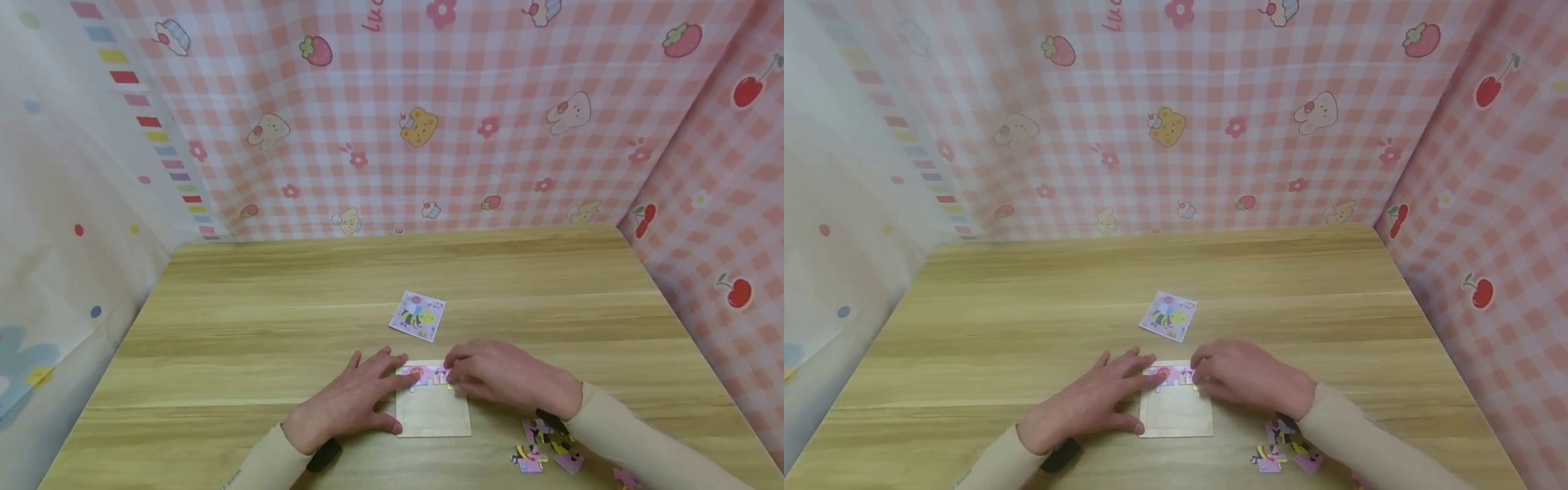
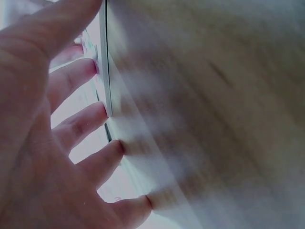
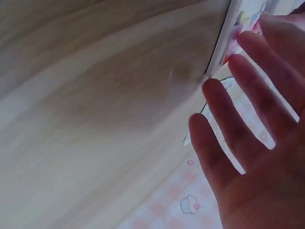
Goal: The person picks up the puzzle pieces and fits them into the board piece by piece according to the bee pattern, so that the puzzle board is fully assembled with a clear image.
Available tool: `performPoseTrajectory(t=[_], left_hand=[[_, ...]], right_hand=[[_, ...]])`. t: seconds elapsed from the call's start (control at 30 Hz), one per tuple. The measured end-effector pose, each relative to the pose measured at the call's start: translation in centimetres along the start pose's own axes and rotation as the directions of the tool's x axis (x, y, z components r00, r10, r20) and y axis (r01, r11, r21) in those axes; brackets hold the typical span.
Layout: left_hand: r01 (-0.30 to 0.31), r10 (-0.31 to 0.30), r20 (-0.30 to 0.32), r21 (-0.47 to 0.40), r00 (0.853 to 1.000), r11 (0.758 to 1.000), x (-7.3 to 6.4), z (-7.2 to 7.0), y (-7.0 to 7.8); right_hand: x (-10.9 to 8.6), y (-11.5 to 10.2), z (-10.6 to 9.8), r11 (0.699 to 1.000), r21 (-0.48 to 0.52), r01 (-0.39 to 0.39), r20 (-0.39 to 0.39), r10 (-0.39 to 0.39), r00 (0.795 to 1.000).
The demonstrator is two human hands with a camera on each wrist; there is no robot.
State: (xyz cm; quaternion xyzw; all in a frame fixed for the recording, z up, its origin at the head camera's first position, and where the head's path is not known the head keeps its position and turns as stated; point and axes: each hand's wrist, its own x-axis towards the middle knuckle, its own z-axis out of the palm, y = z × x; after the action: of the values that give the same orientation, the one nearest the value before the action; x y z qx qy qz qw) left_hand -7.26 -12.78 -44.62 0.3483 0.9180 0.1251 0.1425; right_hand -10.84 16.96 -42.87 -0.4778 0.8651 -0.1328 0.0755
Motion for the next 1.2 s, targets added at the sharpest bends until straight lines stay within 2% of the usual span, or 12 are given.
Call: performPoseTrajectory(t=[0.1,0.27,0.53,0.77,1.03,1.2], left_hand=[[-0.008,0.008,-0.007,0.003,1.000,1.000,0.0,0.0,0.0],[-0.009,0.009,-0.006,0.009,1.000,1.000,0.1,-0.1,0.1],[-0.010,0.010,-0.006,0.001,1.000,1.000,0.1,-0.1,0.1],[-0.009,0.009,-0.014,0.003,1.000,1.000,0.0,-0.1,0.0],[-0.020,0.020,-0.025,-0.002,0.999,1.000,-0.1,0.0,0.0],[-0.017,0.017,-0.021,-0.002,1.000,1.000,0.0,0.0,0.1]], right_hand=[[0.6,0.0,0.0,0.999,0.030,-0.023,-0.053,0.024,0.998],[1.2,0.0,0.4,0.999,0.000,-0.050,-0.116,0.049,0.992],[1.7,-0.3,0.9,0.995,-0.030,-0.097,-0.117,0.093,0.989],[1.8,-0.5,1.0,0.991,0.008,-0.131,-0.114,0.131,0.985],[1.8,-0.5,0.9,0.987,0.067,-0.148,-0.101,0.154,0.983],[1.8,-0.4,1.1,0.990,0.057,-0.130,-0.107,0.136,0.985]])
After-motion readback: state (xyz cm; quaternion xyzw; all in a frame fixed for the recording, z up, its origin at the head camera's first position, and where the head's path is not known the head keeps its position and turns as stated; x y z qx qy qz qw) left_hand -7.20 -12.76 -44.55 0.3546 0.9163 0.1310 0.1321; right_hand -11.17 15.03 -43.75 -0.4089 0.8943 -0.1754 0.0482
